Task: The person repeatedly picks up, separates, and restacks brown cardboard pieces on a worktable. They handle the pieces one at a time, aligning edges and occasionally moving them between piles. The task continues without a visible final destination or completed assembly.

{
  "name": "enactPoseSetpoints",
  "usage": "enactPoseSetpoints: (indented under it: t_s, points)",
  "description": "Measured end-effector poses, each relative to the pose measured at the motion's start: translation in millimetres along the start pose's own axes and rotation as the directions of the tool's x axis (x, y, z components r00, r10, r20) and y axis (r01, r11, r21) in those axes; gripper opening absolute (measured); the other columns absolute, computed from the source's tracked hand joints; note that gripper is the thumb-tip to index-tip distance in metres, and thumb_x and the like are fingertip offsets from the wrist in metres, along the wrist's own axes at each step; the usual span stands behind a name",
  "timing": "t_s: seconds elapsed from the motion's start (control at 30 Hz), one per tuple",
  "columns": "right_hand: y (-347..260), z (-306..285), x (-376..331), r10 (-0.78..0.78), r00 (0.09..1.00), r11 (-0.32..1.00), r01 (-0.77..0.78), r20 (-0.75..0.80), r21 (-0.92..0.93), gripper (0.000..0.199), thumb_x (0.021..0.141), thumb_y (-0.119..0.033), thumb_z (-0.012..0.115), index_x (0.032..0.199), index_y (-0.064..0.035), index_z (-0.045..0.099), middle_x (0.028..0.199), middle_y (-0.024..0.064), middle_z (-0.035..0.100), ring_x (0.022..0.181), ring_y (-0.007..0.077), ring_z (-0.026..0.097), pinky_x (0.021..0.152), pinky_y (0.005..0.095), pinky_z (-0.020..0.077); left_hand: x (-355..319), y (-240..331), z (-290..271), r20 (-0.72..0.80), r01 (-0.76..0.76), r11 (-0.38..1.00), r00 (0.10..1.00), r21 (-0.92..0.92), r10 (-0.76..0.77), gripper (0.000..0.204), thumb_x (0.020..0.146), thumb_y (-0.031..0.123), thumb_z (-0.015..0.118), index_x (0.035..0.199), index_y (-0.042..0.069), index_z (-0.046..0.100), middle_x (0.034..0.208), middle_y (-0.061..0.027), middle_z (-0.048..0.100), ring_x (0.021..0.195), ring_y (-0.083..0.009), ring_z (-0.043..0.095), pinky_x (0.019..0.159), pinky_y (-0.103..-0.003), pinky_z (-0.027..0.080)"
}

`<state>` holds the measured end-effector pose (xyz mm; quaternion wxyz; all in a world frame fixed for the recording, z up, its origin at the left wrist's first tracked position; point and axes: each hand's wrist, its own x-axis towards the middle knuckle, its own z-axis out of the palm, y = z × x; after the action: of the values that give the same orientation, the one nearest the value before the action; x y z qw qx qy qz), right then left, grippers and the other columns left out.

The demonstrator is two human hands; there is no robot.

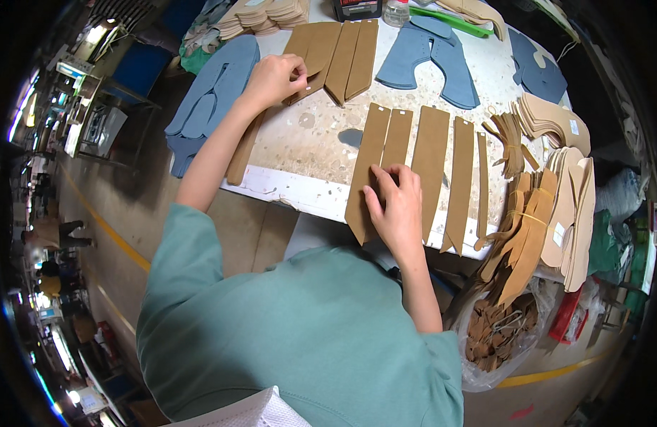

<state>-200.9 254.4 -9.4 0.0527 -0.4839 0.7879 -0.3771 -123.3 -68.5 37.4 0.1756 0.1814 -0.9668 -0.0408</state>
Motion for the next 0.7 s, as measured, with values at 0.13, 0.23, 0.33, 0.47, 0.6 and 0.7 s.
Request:
enactPoseSetpoints:
  t_s: [0.13, 0.23, 0.33, 0.47, 0.6, 0.7]
  points:
    - [-4.6, -1.4, 15.1, -0.002, 0.996, 0.958, -0.023, 0.088, 0.286, 0.033, 0.088, -0.012, 0.067, 0.120, -0.0024, 0.065, 0.101, 0.0130, 0.063, 0.096, 0.0285, 0.061, 0.088, 0.0381, 0.0498, -14.4, 21.7, -20.1, 0.041, 0.027, 0.995, 0.999, -0.100, -0.023, 0.009, 0.076, 0.015, 0.069, 0.080, 0.007, 0.069, 0.083, -0.0085, 0.070, 0.076, -0.0266, 0.069, 0.070, -0.036, 0.054]
    - [-5.9, 8.5, 31.4, 0.044, 0.984, 0.806, -0.137, 0.173, 0.576, 0.038, 0.095, -0.013, 0.061, 0.131, -0.0040, 0.058, 0.099, 0.0125, 0.066, 0.089, 0.0221, 0.067, 0.083, 0.0332, 0.0532, -39.3, 49.1, -30.3, 0.037, -0.007, 0.968, 0.999, -0.253, 0.017, 0.008, 0.078, 0.013, 0.069, 0.083, 0.007, 0.068, 0.085, -0.0090, 0.070, 0.079, -0.0260, 0.069, 0.071, -0.035, 0.054]
    - [-6.0, 22.0, 44.4, 0.135, 0.951, 0.574, -0.305, 0.279, 0.760, 0.045, 0.102, -0.014, 0.050, 0.146, -0.0087, 0.042, 0.102, 0.0128, 0.067, 0.088, 0.0152, 0.068, 0.079, 0.0298, 0.0555, -67.3, 72.1, -38.6, 0.142, -0.112, 0.925, 0.974, -0.362, 0.174, 0.011, 0.078, 0.011, 0.070, 0.086, 0.005, 0.066, 0.087, -0.0076, 0.070, 0.082, -0.0247, 0.069, 0.075, -0.033, 0.054]
    - [-2.9, 34.3, 50.6, 0.170, 0.956, 0.672, -0.289, 0.238, 0.682, 0.040, 0.099, -0.012, 0.055, 0.138, -0.0056, 0.052, 0.095, 0.0119, 0.067, 0.081, 0.0165, 0.069, 0.072, 0.0312, 0.0577, -73.1, 55.0, -38.5, 0.181, -0.084, 0.871, 0.964, -0.484, 0.194, 0.017, 0.083, 0.015, 0.070, 0.096, 0.004, 0.065, 0.092, -0.0086, 0.070, 0.084, -0.0234, 0.069, 0.079, -0.033, 0.054]
    - [-0.9, 37.8, 50.7, 0.084, 0.961, 0.864, -0.203, 0.265, 0.461, 0.034, 0.093, -0.006, 0.063, 0.127, -0.0038, 0.062, 0.105, 0.0098, 0.065, 0.089, 0.0156, 0.069, 0.077, 0.0286, 0.0568, -28.0, -21.7, -20.0, 0.073, 0.307, 0.938, 0.952, -0.160, -0.299, 0.037, 0.085, 0.031, 0.071, 0.111, 0.005, 0.069, 0.101, -0.0137, 0.071, 0.096, -0.0285, 0.068, 0.084, -0.038, 0.054]
    - [-5.4, 37.1, 48.8, 0.060, 0.978, 0.883, -0.146, 0.201, 0.446, 0.029, 0.087, -0.004, 0.067, 0.116, 0.0006, 0.068, 0.100, 0.0118, 0.067, 0.085, 0.0179, 0.070, 0.076, 0.0287, 0.0565, -4.3, -67.3, 2.1, 0.049, 0.357, 0.921, 0.928, 0.157, -0.368, 0.049, 0.083, 0.039, 0.070, 0.117, 0.004, 0.068, 0.105, -0.0165, 0.070, 0.099, -0.0304, 0.068, 0.088, -0.041, 0.053]
